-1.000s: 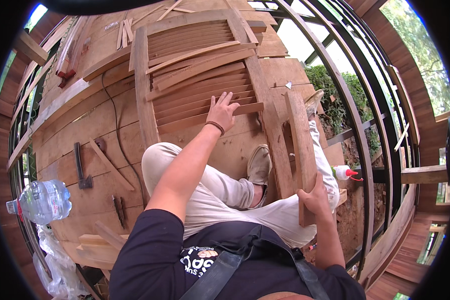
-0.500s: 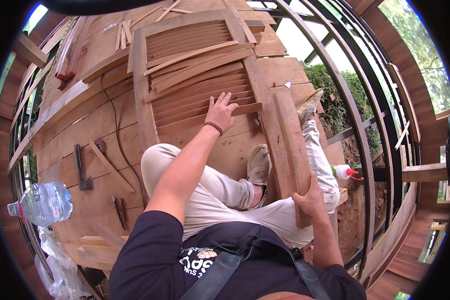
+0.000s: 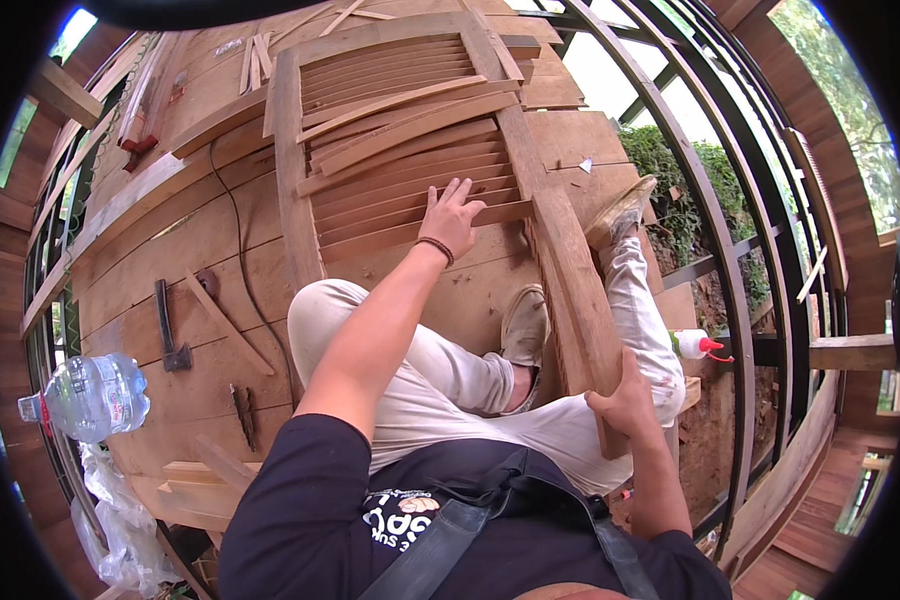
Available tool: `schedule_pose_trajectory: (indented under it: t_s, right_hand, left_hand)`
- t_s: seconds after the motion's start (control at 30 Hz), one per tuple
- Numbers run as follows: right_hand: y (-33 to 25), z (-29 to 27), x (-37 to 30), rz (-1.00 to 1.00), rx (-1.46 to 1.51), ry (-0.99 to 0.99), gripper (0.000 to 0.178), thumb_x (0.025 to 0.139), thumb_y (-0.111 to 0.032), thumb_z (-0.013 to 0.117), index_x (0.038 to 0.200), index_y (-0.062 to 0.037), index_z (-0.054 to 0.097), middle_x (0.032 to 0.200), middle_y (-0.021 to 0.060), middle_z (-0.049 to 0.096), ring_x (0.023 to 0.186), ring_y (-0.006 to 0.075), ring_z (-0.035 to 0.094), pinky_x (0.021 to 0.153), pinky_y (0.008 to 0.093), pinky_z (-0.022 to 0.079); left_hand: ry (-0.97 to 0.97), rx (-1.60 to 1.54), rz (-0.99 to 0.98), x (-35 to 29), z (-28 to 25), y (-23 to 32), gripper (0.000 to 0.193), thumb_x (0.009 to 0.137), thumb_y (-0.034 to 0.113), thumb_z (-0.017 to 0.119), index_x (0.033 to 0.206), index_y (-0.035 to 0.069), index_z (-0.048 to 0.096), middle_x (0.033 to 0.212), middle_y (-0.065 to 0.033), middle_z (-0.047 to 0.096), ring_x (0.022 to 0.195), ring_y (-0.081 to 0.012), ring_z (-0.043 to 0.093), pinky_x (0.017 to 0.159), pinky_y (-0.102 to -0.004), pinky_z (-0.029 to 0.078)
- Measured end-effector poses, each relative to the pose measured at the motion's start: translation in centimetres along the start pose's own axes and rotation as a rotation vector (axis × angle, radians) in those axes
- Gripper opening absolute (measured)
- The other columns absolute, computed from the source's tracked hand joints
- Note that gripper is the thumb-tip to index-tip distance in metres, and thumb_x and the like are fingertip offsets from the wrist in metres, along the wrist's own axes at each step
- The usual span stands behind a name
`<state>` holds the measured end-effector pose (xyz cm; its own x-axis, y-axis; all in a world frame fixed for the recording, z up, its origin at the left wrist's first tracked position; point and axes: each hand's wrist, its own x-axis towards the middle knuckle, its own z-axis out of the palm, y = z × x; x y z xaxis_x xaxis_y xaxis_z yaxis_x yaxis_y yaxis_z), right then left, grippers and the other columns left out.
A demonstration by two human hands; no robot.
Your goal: The person is assembling a wooden structure by hand, using a saw to cut wooden slats and applying glue to secure them in place. The person repeatedly measures, cuts, and glues the slats to fit within the frame.
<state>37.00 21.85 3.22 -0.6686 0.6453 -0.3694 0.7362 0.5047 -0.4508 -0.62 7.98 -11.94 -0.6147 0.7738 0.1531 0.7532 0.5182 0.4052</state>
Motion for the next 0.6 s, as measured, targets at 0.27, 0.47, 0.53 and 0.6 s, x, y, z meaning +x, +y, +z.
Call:
schedule_pose_trajectory:
  t_s: [0.27,0.47,0.53,0.6]
  right_hand:
    - [1.0,-0.1,-0.5,-0.079,-0.023,0.02,0.088,0.07,-0.017,0.083,0.145,0.0057,0.042,0.125,0.0316,0.064,0.12,0.0449,0.062,0.103,0.0469,0.049]
    - [-0.4,0.3,-0.2,-0.039,0.017,0.032,0.094,0.072,-0.015,0.082,0.149,0.0121,0.035,0.128,0.0357,0.061,0.122,0.0456,0.061,0.106,0.0455,0.048]
    - [1.2,0.2,-0.1,-0.097,-0.053,-0.013,0.095,0.072,-0.015,0.082,0.15,0.0121,0.034,0.129,0.0364,0.06,0.122,0.0454,0.061,0.106,0.0461,0.048]
    - [1.9,1.0,0.2,-0.07,0.006,0.1,0.095,0.072,-0.015,0.082,0.149,0.0117,0.035,0.128,0.0362,0.061,0.122,0.0456,0.061,0.105,0.0465,0.048]
  left_hand:
    - [0.029,0.08,0.027,0.1,0.7,-0.1,0.05,0.08,0.014,0.073,0.13,0.017,0.068,0.16,-0.0196,0.042,0.152,-0.0362,0.035,0.122,-0.0634,0.026]
    - [0.011,0.027,-0.01,-0.4,0.3,-0.3,0.048,0.081,0.015,0.073,0.129,0.017,0.069,0.161,-0.0193,0.04,0.153,-0.0359,0.032,0.124,-0.0628,0.024]
    - [0.003,0.031,-0.02,-0.4,0.3,-0.4,0.047,0.081,0.014,0.073,0.128,0.017,0.07,0.161,-0.0195,0.04,0.153,-0.0358,0.032,0.124,-0.0624,0.024]
    - [0.016,0.013,-0.015,-0.1,0.6,-0.5,0.048,0.081,0.014,0.072,0.129,0.017,0.07,0.161,-0.0195,0.04,0.153,-0.0355,0.032,0.124,-0.0624,0.023]
